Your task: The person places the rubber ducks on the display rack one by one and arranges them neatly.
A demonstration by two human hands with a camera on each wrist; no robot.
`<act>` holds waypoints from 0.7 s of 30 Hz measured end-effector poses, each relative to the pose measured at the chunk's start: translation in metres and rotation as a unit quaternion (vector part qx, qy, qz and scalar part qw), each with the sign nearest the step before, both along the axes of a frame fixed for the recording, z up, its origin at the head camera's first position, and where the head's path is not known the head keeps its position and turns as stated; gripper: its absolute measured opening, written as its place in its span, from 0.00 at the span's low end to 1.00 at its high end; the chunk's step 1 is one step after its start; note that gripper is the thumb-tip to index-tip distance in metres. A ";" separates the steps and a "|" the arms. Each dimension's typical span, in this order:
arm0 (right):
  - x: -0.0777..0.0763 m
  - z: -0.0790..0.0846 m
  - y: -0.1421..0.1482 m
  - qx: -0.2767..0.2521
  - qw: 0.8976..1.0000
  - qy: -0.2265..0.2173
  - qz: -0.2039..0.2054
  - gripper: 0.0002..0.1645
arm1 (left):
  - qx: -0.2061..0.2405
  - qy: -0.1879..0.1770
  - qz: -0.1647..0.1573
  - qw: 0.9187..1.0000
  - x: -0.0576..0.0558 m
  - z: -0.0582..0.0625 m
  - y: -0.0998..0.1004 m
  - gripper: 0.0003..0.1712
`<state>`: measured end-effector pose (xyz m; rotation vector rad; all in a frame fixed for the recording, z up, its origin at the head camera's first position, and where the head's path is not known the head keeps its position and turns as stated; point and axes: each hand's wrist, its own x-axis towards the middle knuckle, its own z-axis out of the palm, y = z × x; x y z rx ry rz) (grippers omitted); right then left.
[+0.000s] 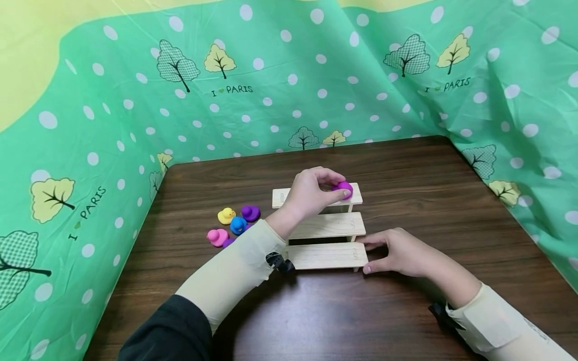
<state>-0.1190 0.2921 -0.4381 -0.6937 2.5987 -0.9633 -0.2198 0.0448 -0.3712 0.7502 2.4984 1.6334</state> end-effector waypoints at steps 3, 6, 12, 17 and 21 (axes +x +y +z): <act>0.000 0.000 -0.001 0.000 1.000 -0.001 0.000 0.33 | -0.003 0.003 0.001 1.000 0.000 0.000 0.000 0.13; -0.001 -0.001 -0.001 0.003 1.000 0.000 -0.001 0.33 | 0.003 0.004 0.002 1.000 0.000 -0.001 -0.001 0.14; -0.002 -0.002 0.000 0.011 1.000 0.002 -0.007 0.35 | 0.015 -0.003 0.006 1.000 -0.002 -0.001 -0.005 0.17; -0.001 -0.001 0.000 0.012 1.000 -0.001 -0.009 0.35 | 0.014 -0.019 0.012 1.000 -0.004 0.000 -0.013 0.20; -0.001 -0.001 0.000 0.009 1.000 -0.002 -0.009 0.35 | 0.001 0.001 0.019 1.000 -0.006 0.002 -0.022 0.20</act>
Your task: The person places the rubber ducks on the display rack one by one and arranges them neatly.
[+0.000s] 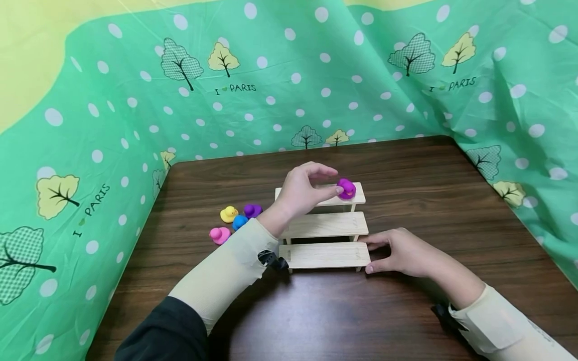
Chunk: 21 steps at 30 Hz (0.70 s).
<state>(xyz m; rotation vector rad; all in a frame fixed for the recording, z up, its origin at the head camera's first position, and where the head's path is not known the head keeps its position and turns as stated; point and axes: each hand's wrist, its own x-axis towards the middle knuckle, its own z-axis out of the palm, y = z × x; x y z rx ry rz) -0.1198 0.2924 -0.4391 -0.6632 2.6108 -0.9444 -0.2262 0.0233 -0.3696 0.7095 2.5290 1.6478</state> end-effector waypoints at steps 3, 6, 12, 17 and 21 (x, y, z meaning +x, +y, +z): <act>0.000 0.000 0.000 0.001 1.000 0.001 0.000 0.35 | -0.005 0.015 0.002 1.000 -0.002 0.000 -0.006 0.21; -0.001 -0.001 0.000 0.005 1.000 -0.001 -0.004 0.37 | -0.006 0.011 -0.002 1.000 -0.002 0.002 -0.013 0.22; -0.001 -0.002 0.000 0.010 1.000 -0.005 -0.007 0.38 | 0.004 0.024 -0.001 1.000 -0.003 0.003 -0.032 0.23; 0.000 -0.002 0.000 0.007 1.000 -0.006 -0.008 0.38 | 0.025 0.033 0.009 0.999 -0.008 0.002 -0.056 0.24; -0.001 -0.001 0.000 0.007 1.000 -0.005 -0.010 0.37 | 0.033 0.037 0.019 0.999 -0.012 -0.001 -0.076 0.23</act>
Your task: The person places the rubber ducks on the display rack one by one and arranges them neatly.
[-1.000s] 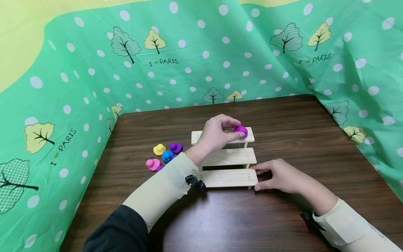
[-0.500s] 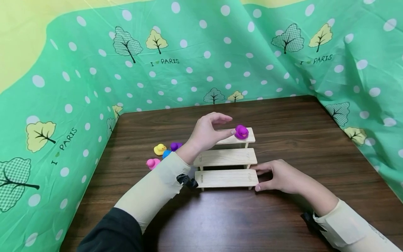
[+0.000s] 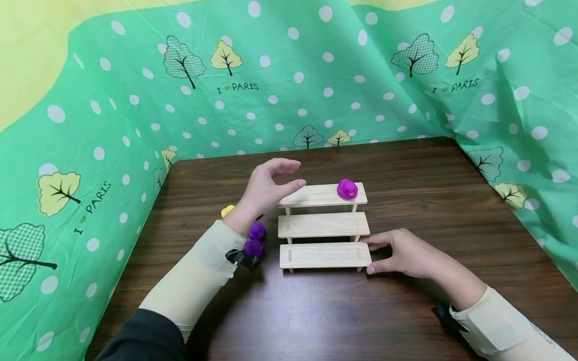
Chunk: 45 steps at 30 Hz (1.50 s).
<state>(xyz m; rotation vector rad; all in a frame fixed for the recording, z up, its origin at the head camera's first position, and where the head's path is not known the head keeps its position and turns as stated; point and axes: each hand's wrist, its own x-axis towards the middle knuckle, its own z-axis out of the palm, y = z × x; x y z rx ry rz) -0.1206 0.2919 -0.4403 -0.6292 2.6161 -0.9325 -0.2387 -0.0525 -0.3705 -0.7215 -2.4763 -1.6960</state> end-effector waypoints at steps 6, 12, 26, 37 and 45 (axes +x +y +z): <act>0.001 -0.001 0.000 -0.009 1.000 -0.007 0.001 0.36 | 0.017 -0.010 0.013 1.000 -0.002 -0.004 -0.022 0.24; 0.000 0.001 0.000 -0.009 1.000 -0.005 0.002 0.35 | 0.025 -0.013 0.027 0.999 -0.004 -0.008 -0.045 0.22; 0.000 0.002 -0.002 -0.009 1.000 -0.009 0.000 0.36 | 0.010 -0.026 0.086 0.996 -0.007 -0.033 -0.106 0.22; 0.001 0.003 -0.001 -0.004 1.000 -0.013 -0.005 0.36 | -0.029 -0.062 0.132 0.989 -0.006 -0.061 -0.139 0.22; 0.001 0.002 -0.002 -0.014 1.000 -0.019 -0.005 0.36 | -0.067 -0.097 0.146 0.982 -0.002 -0.079 -0.160 0.25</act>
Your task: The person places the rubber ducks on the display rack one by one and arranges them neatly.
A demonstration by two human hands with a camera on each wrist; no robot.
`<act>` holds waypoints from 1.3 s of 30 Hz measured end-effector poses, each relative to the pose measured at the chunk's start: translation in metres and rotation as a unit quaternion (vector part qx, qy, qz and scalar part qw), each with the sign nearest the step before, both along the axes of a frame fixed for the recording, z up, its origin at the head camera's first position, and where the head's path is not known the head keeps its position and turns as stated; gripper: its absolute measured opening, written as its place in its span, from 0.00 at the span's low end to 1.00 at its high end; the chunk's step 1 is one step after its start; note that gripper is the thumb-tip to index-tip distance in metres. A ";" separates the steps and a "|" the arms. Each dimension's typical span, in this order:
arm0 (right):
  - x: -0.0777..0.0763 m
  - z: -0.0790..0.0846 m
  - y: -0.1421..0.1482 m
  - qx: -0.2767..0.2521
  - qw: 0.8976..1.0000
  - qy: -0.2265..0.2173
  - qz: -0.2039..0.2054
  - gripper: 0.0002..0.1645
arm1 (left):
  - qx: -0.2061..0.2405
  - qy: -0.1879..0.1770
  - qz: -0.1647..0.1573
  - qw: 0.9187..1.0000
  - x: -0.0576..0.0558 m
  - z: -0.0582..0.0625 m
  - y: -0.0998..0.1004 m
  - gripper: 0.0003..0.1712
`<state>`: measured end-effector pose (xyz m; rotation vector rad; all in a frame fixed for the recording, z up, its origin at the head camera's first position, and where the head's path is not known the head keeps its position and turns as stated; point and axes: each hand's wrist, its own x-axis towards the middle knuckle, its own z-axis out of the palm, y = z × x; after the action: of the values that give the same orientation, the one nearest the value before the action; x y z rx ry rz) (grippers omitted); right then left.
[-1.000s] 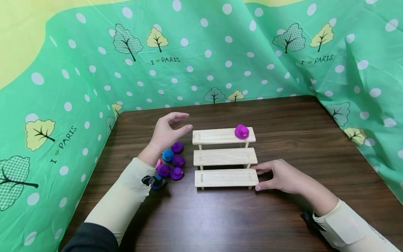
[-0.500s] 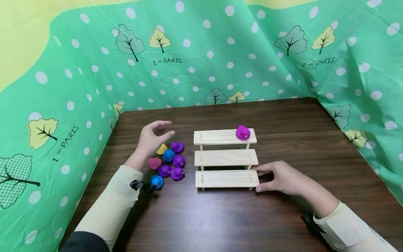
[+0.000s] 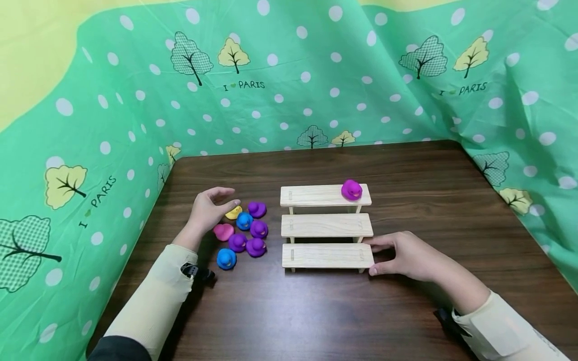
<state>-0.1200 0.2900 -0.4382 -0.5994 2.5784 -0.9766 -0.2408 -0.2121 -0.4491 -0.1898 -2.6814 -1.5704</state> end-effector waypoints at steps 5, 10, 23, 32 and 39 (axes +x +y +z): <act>0.000 -0.001 0.000 0.002 1.000 0.000 -0.003 0.37 | -0.024 -0.020 -0.001 1.000 0.001 -0.009 -0.009 0.25; 0.000 -0.001 0.000 0.002 1.000 0.003 -0.003 0.37 | -0.040 -0.037 -0.009 0.998 0.002 -0.016 -0.014 0.21; -0.001 -0.001 0.000 0.009 1.000 -0.001 -0.005 0.38 | -0.054 -0.043 -0.004 0.998 0.002 -0.020 -0.014 0.21; -0.001 -0.001 0.000 0.005 1.000 -0.003 -0.007 0.38 | -0.050 -0.033 0.006 0.998 0.005 -0.021 -0.015 0.19; 0.000 -0.001 0.000 0.006 1.000 0.002 -0.005 0.37 | -0.013 -0.008 0.018 1.000 0.008 -0.017 -0.013 0.18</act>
<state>-0.1204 0.2897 -0.4394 -0.5850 2.5912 -0.9632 -0.2332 -0.2248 -0.4658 -0.1303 -2.7031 -1.5347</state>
